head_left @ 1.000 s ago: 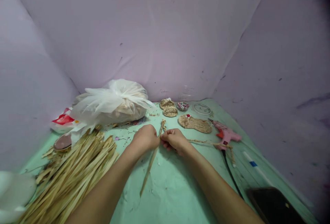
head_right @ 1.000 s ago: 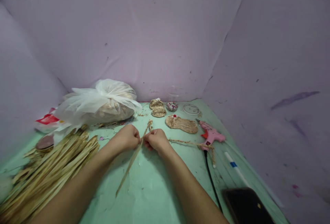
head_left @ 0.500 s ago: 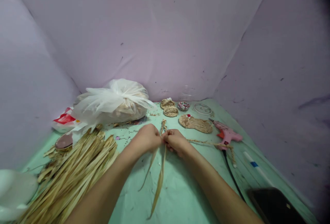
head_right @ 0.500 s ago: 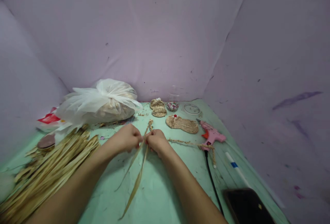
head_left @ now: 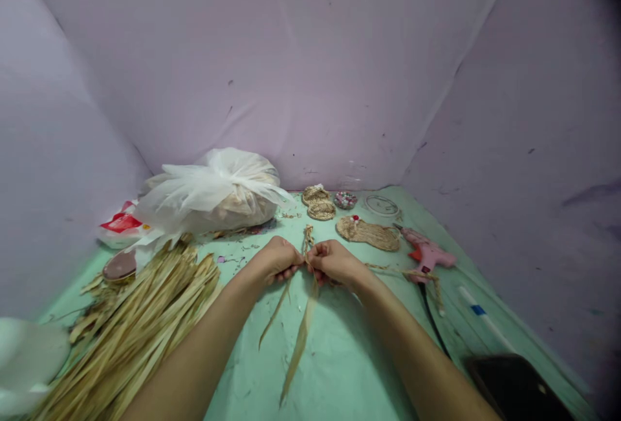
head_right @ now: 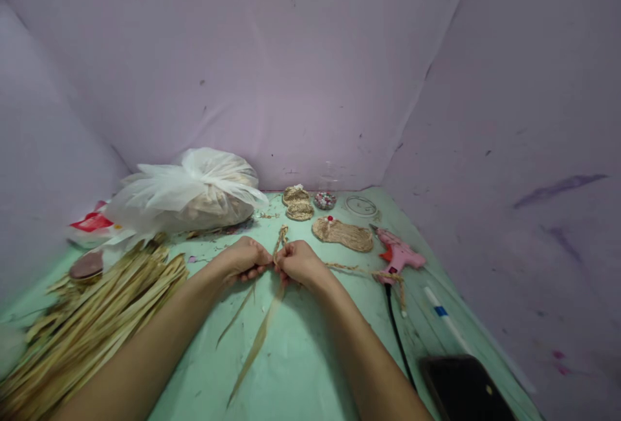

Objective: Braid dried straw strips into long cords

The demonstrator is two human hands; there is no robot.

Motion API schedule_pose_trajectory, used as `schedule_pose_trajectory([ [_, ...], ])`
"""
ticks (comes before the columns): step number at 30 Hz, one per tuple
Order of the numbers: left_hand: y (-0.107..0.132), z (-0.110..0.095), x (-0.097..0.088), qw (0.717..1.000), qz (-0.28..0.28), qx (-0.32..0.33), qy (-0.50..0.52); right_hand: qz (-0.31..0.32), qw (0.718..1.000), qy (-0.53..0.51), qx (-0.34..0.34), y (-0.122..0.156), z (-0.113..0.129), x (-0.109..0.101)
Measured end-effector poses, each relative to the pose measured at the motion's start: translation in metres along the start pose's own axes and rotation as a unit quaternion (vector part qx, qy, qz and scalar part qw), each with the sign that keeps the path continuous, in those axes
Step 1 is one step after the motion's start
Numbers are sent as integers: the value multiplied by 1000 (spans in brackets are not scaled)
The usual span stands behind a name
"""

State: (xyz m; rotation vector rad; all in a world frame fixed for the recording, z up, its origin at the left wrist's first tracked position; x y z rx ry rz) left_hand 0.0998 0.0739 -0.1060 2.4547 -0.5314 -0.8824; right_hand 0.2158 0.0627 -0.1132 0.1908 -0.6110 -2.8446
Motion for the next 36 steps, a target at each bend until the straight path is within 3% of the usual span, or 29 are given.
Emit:
schedule_pose_trajectory([
  [3, 0, -2, 0, 999, -32, 33, -8, -26, 985, 143, -93, 0, 4, -6],
  [6, 2, -4, 3, 998, -31, 57, 15, -61, 917, 334, -207, 7, 14, -5],
  [9, 3, -6, 5, 997, -32, 62, 34, -70, 881, 421, -203, 13, 18, -1],
  [15, -1, -3, 6, 997, -64, 33, 42, -111, 845, 495, -167, 22, 27, 7],
  [22, 4, -6, 8, 995, -51, -16, 83, -139, 866, 475, -74, 35, 35, 8],
  [31, 9, -7, 2, 995, -33, 27, 87, -117, 860, 489, -90, 45, 38, 29],
  [33, 10, -8, 0, 996, -25, 46, 71, -91, 881, 454, -95, 42, 36, 22],
  [36, 11, -9, -5, 996, -14, 66, 55, -52, 941, 318, -106, 31, 34, 2],
])
Point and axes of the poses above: each hand's wrist, its own y-axis away from the middle knuckle, its own x-axis out of the palm, z = x × y, the point moved 4 cm from there along -y, towards the middle knuckle, and after that the axes turned 11 degrees about -y, right-handed, at the moved point
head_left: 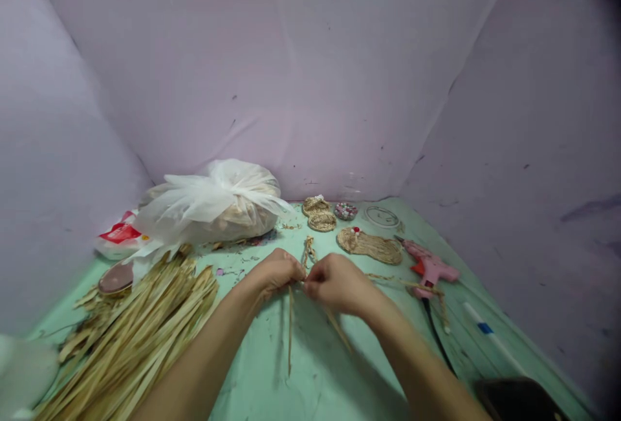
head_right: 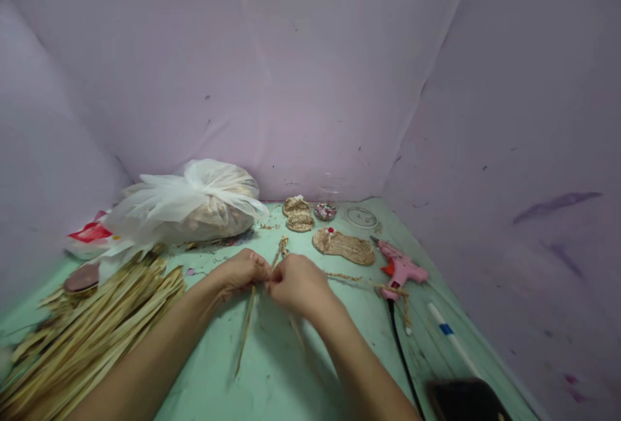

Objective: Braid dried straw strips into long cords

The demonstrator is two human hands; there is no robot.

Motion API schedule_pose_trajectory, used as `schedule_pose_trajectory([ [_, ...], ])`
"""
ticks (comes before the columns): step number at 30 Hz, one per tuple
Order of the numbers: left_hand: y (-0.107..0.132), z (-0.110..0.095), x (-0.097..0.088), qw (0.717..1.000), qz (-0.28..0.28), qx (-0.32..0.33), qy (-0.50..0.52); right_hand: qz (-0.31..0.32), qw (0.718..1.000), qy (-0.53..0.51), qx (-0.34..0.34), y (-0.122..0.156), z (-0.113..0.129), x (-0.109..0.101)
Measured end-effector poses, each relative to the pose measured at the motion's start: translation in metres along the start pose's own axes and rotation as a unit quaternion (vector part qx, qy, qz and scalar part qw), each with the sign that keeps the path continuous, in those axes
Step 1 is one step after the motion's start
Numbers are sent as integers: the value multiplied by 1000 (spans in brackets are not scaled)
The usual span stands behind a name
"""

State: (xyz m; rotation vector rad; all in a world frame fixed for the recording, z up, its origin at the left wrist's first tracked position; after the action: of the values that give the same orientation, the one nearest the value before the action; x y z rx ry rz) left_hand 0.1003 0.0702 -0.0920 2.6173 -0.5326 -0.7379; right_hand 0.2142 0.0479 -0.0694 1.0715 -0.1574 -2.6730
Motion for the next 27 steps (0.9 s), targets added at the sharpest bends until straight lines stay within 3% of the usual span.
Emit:
schedule_pose_trajectory([
  [3, -2, 2, -2, 1000, 17, 11, -3, -53, 967, -243, 57, -11, -18, -9],
  [6, -4, 5, -2, 999, 29, 25, -1, 2, 910, -394, 129, -17, -22, 10],
  [8, -6, 7, -1, 999, 33, 28, -6, 23, 902, -411, 133, -18, -20, 23],
  [13, -8, 9, 0, 998, 51, 35, -31, 1, 908, -399, 128, -24, -27, 35],
  [20, -13, 12, -7, 987, -25, 19, -161, -4, 914, -387, 124, -25, -35, 36],
  [24, -6, 4, -16, 957, -100, 19, -271, -15, 912, -391, 123, -22, -31, 35],
  [27, 9, -9, -10, 933, -132, 31, -334, -25, 904, -408, 122, -22, -31, 36],
])
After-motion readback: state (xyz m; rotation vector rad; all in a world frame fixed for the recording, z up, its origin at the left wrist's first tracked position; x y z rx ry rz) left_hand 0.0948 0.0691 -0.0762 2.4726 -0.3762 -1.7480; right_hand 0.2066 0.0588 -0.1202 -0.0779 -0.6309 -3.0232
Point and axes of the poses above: each hand's wrist, its own y-axis away from the middle knuckle, its own x-axis out of the palm, z = x × y, the point moved 4 cm from there along -y, towards the middle knuckle, and after that the axes turned 11 degrees about -y, right-handed, at the moved point
